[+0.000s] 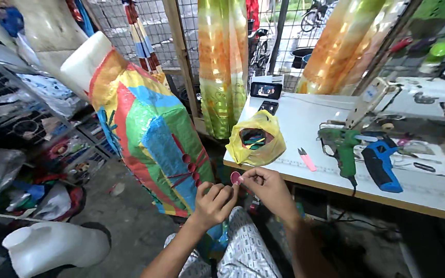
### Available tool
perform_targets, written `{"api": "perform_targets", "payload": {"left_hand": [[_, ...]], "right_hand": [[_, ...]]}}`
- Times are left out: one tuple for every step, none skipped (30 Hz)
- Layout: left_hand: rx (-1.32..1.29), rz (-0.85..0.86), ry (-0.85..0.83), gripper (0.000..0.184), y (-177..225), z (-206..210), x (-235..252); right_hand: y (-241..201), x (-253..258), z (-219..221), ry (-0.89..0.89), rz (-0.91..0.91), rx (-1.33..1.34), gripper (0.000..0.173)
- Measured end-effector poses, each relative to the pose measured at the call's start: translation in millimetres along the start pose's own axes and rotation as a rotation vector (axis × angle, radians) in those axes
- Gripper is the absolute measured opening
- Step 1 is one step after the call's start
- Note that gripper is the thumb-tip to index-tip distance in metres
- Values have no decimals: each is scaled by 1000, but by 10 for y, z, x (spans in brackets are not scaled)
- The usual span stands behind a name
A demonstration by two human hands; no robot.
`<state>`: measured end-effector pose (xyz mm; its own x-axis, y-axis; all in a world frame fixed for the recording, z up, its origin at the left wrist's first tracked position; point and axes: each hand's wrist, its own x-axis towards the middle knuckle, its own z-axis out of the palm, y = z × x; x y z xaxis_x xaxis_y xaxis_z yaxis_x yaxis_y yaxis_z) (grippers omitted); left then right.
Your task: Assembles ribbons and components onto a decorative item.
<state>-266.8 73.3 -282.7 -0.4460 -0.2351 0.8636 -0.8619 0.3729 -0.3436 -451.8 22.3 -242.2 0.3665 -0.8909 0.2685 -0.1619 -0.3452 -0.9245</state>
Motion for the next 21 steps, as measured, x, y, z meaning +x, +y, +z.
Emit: {"api": "perform_targets", "payload": {"left_hand": [[1,2,1,13,-14,-1,-3],[3,-6,-1,12,-28,-4,-1],[5,-33,-7,11,-43,-14,3],[4,-88,-3,11,-62,-29,12],[1,-171,17,12,-89,-55,36],[-4,-271,53,15,-133,-97,72],[-11,-376,89,17,-202,-157,109],[-35,-479,118,18,-294,-238,145],[-56,-575,142,18,-399,-332,191],[-72,-653,156,20,-513,-429,244],[-66,-711,164,21,-637,-515,304],[-48,-748,154,24,-764,-591,368],[-34,-776,125,25,-880,-663,441],[-36,-796,82,26,-985,-727,521],[-51,-808,39,27,-1085,-774,601],[-91,-817,15,27,-1184,-792,682],[-130,-826,-29,28,-1268,-805,755],[-156,-828,-86,29,-1341,-815,810],[-173,-831,-146,31,-1405,-819,851],[-183,-832,-191,32,-1456,-814,878],[-184,-828,-214,33,-1492,-803,893]], "right_hand": [[-12,7,14,3,1,2,11],[-24,17,28,10,-4,5,11],[-35,36,45,22,-15,8,11],[-47,65,65,37,-29,11,11],[-54,112,85,56,-52,16,11],[-55,183,104,73,-86,21,10],[-51,276,124,84,-129,32,10],[-48,392,144,82,-182,39,9],[-46,523,173,67,-244,52,9],[-44,669,216,43,-318,74,10],[-58,817,273,13,-387,99,12],[-101,957,341,-16,-446,125,13],[-165,1091,414,-41,-501,147,13],[-246,1208,486,-69,-547,163,14],[-325,1311,555,-91,-590,170,15],[-391,1402,622,-115,-621,171,15],[-445,1472,684,-141,-629,176,16],[-485,1525,747,-160,-632,185,17],[-513,1569,804,-173,-630,194,18],[-536,1604,849,-183,-627,205,18],[-552,1630,884,-186,-629,213,18]]}}
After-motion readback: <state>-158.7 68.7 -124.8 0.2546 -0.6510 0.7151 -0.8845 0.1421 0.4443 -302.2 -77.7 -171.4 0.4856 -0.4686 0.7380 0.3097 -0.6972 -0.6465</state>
